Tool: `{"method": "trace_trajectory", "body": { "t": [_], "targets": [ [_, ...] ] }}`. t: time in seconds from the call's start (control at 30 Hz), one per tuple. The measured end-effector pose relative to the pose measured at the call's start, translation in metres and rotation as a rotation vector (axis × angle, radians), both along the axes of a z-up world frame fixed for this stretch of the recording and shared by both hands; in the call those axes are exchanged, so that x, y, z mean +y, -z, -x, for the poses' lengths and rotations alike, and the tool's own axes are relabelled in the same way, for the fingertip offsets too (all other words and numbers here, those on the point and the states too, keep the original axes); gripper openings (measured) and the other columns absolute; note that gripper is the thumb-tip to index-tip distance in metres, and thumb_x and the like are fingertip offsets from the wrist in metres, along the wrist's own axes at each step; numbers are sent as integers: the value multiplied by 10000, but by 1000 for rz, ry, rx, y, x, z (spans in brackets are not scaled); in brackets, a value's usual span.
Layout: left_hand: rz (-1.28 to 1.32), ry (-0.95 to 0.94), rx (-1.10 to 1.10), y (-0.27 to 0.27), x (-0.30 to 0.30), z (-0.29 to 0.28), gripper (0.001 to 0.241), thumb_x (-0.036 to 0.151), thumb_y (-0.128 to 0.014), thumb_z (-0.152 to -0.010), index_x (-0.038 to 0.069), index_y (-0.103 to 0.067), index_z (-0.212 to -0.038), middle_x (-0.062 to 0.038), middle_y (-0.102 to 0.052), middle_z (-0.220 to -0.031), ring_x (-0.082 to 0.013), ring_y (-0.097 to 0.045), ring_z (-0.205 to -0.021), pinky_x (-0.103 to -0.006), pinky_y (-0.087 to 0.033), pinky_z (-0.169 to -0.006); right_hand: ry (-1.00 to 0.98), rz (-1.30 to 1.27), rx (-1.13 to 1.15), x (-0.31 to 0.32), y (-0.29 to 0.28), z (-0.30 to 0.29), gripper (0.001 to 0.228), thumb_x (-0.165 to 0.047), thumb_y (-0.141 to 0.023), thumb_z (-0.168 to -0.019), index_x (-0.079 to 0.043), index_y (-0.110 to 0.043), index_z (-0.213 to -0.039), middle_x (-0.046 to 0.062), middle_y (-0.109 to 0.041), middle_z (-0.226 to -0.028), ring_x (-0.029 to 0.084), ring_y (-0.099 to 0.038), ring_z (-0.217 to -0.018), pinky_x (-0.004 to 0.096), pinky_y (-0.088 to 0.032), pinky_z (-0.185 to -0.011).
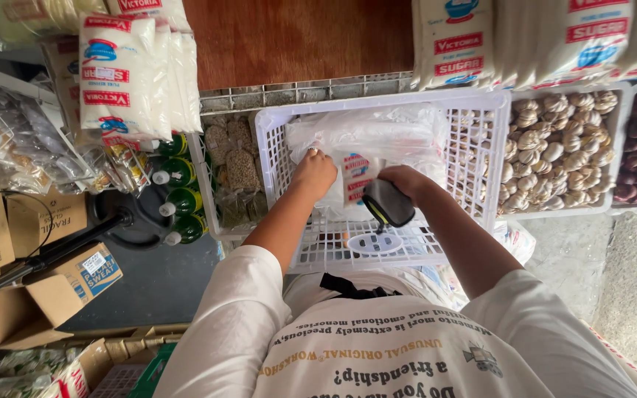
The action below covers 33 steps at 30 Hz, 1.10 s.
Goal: The recorder is scanning barcodes on small packets of sugar and placing them into a plastic bag within a basket in a retail setting.
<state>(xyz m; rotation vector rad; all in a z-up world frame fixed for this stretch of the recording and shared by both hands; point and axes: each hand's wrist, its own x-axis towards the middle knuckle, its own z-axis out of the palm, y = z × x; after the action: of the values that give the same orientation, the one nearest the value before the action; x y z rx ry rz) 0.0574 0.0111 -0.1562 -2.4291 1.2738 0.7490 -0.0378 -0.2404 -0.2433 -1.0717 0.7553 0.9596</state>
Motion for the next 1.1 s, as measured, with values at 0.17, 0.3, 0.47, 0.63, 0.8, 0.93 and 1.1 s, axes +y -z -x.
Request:
{"method": "trace_trajectory", "body": {
  "t": [0.17, 0.3, 0.47, 0.63, 0.8, 0.93, 1.1],
  "targets": [
    [77, 112, -87, -19, -2, -1, 153, 70, -644, -862, 82, -793, -895, -93, -735, -985, -278, -695, -1018, -424, -498, -960, -31, -127, 73, -12, -75, 21, 313, -216, -590, -943, -39, -699, -1177, 155, -736, -1029, 250, -727, -819, 392, -604, -718],
    [206, 138, -84, -43, 0, 3, 144, 58, -649, -834, 78, -790, -850, -98, -729, -952, -273, -702, -987, -476, -462, -1079, 30, -171, -84, -19, -110, 42, 407, -105, -607, -925, 10, -664, -1312, 156, -753, -1114, 222, -743, -893, 367, -620, -779],
    [491, -156, 64, -96, -9, 25, 91, 47, -668, -854, 55, -759, -859, -129, -726, -932, -325, -699, -917, -489, -509, -965, 186, -214, -85, -21, -175, 48, 436, -54, -619, -893, -25, -627, -1327, 141, -749, -1114, 221, -741, -908, 358, -610, -789],
    [1045, -822, 288, -68, -10, 57, 234, 206, -658, -929, 38, -753, -1061, -119, -746, -1016, -273, -728, -905, -381, -579, -793, 286, -357, -238, -20, -223, 43, 473, -43, -637, -884, 5, -619, -1355, 133, -751, -1139, 201, -748, -927, 339, -613, -828],
    [1423, -1556, 1498, -148, -31, 56, 576, 558, -508, -1021, 73, -657, -1294, -62, -754, -1164, -191, -694, -1063, -333, -558, -906, 365, -362, -359, -10, -245, 33, 476, -31, -665, -907, 8, -610, -1379, 137, -737, -1138, 206, -724, -934, 347, -594, -847],
    [1440, -1456, 1633, -184, -31, 58, 590, 532, -577, -975, 87, -578, -1363, -120, -702, -1256, -265, -695, -1127, -428, -575, -958, 230, -198, -469, -1, -261, 30, 484, -50, -667, -905, 9, -599, -1380, 102, -742, -1171, 177, -721, -974, 317, -582, -894],
    [1437, -1394, 1755, -179, -21, 67, 606, 532, -616, -978, 157, -493, -1438, -111, -631, -1350, -285, -661, -1191, -518, -552, -987, -230, 464, -630, -14, -294, 30, 312, -179, -652, -985, -22, -717, -1247, 85, -769, -1112, 124, -665, -970, 283, -529, -905]
  ]
}}
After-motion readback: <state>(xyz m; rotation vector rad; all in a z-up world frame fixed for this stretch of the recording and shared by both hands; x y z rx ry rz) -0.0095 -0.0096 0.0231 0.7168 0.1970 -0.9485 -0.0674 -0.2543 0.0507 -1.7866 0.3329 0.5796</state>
